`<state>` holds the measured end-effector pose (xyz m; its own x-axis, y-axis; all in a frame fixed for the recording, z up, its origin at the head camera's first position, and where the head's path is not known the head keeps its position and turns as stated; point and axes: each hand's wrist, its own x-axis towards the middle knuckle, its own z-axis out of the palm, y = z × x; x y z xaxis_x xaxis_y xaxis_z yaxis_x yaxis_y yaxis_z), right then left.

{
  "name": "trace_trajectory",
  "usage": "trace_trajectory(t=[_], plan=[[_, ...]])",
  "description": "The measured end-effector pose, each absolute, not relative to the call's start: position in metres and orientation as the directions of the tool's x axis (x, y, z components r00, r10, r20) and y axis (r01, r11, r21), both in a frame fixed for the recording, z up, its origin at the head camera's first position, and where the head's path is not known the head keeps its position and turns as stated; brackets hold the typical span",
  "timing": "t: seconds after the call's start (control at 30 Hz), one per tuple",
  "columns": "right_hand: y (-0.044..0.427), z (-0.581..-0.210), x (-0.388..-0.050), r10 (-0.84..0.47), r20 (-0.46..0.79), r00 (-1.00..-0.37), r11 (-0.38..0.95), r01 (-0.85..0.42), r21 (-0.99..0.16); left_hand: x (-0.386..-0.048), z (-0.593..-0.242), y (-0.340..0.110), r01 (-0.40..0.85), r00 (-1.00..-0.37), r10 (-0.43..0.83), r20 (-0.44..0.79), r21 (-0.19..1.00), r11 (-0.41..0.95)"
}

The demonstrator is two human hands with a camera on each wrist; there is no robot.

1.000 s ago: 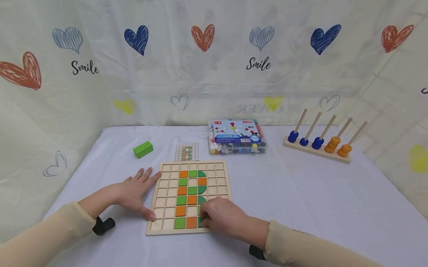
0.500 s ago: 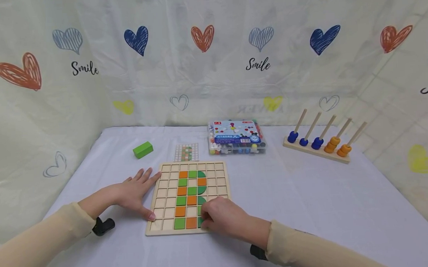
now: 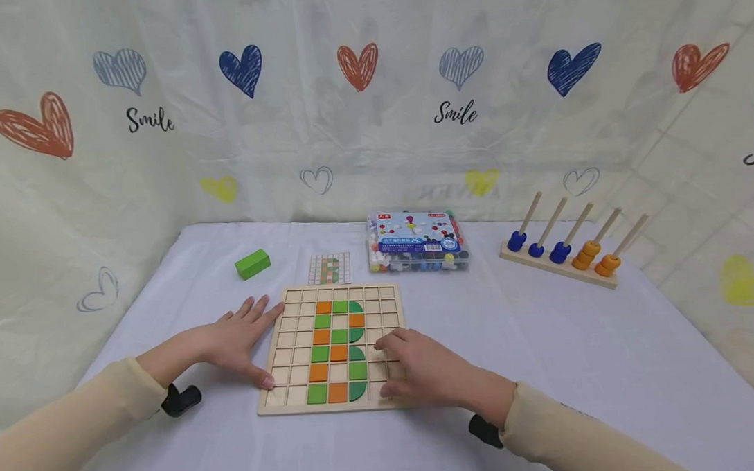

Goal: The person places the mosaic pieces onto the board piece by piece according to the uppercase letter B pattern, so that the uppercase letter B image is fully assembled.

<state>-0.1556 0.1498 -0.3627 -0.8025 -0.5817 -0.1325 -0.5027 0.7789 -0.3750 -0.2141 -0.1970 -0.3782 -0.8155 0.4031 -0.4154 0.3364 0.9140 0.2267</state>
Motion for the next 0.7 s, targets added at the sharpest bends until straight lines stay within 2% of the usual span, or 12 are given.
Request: trace_trajectory(t=[0.13,0.3,0.7], plan=[[0.171,-0.371,-0.167,-0.553,-0.193,-0.811,0.81,-0.468,-0.355,-0.214,-0.379,-0.198,0.342,-0.817,0.405,-0.411,0.221,0.913],[0.186,-0.378,-0.176,-0.575,-0.222,-0.787,0.798,-0.479,-0.366,-0.215,-0.379,-0.2,0.351,-0.816,0.413,-0.404,0.222,0.91],[0.185,-0.38,-0.183,-0.578,-0.251,-0.777,0.799,-0.475,-0.368,-0.204,-0.379,-0.206,0.377,-0.813,0.438,-0.383,0.226,0.898]])
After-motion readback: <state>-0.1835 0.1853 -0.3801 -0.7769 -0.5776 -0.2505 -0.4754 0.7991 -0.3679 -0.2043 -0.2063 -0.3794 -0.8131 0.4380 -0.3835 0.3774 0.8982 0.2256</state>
